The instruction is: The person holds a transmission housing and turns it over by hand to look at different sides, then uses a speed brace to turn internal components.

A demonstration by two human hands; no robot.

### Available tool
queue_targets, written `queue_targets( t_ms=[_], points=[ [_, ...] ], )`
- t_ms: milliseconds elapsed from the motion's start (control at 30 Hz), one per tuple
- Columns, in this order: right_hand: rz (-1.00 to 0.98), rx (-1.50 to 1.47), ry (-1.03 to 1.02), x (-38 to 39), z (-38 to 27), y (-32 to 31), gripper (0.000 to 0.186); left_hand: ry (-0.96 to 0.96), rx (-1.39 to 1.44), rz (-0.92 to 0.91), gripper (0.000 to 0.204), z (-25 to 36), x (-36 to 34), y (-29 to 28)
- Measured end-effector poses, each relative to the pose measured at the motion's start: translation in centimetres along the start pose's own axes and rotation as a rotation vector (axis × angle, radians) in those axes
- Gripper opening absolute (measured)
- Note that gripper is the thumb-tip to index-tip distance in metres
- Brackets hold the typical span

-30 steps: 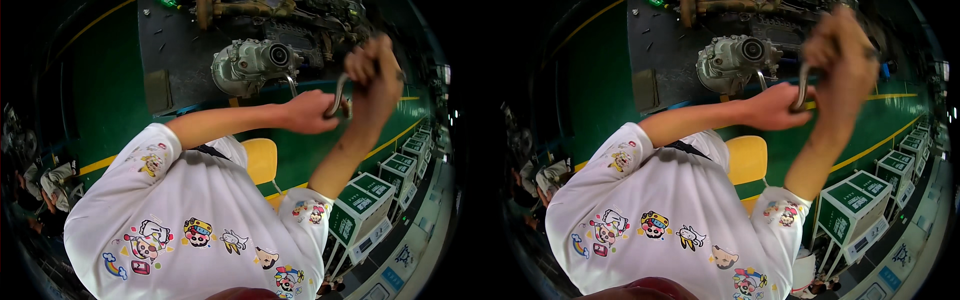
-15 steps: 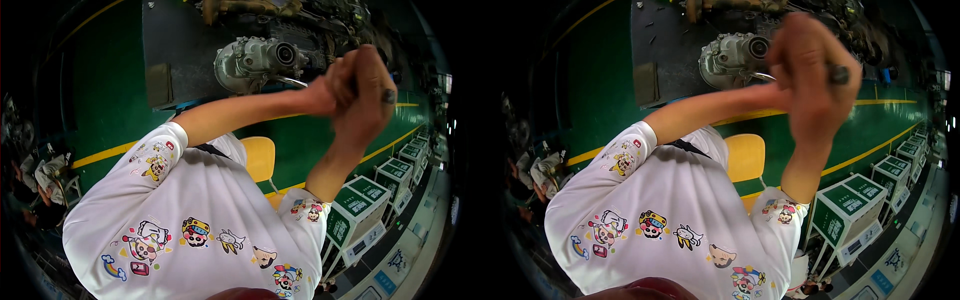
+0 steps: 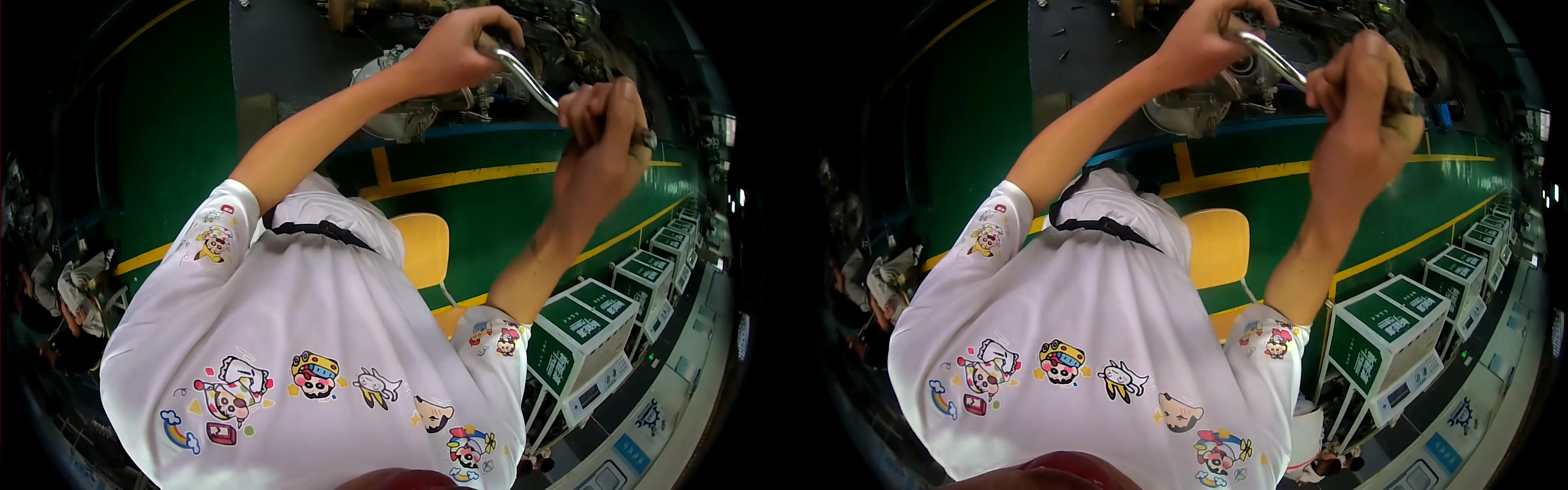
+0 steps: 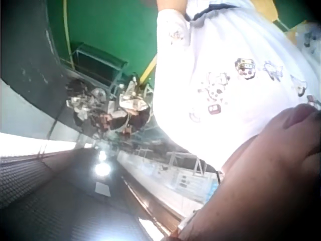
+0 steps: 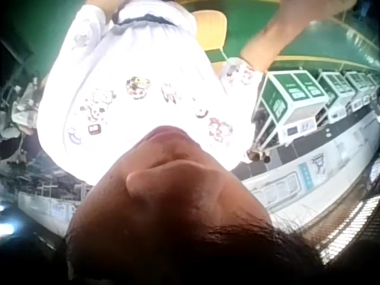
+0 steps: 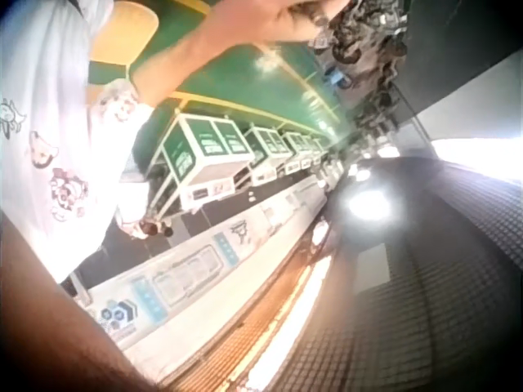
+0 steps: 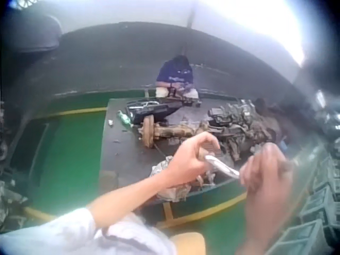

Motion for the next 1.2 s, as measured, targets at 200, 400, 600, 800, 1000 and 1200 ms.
queue_targets(
  t_ms=[200, 400, 600, 800, 1000, 1200],
  points=[
    [-0.061, -0.053, 0.026, 1.1, 0.2, 1.8, 0.036, 0.031, 0.072, 0.035, 0.031, -2.3, -4.0, 4.0],
    [-0.139, -0.132, 0.012, 0.4, 0.1, 3.5, 0.034, 0.217, 0.134, -0.014, 0.027, -4.2, -4.0, 7.7],
    [-0.165, -0.097, 0.23, -1.5, -0.9, 3.5, 0.035, 0.206, 0.519, -0.101, 0.025, -2.8, -0.9, 11.6],
    [-0.253, -0.007, 0.201, -2.1, -1.2, 2.3, 0.035, -0.062, 0.176, -0.343, 0.029, -2.7, 1.4, 12.4],
    [-0.213, -0.134, 0.168, -3.5, 0.3, 0.8, 0.034, -0.239, 0.068, -0.446, 0.028, -0.4, 1.7, 11.0],
    [-0.187, -0.313, 0.146, -3.0, 0.0, 0.0, 0.032, -0.07, -0.044, -0.375, 0.022, 1.0, 3.0, 10.1]
  ],
)
Point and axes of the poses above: each hand's wrist, its own x-axis away from the middle knuckle, its own y-axis out of the palm, z = x × y, the point moved 1 cm from there along -x, towards the middle knuckle, and after that the axes turned 7 degrees about x, right-handed, at the moved point
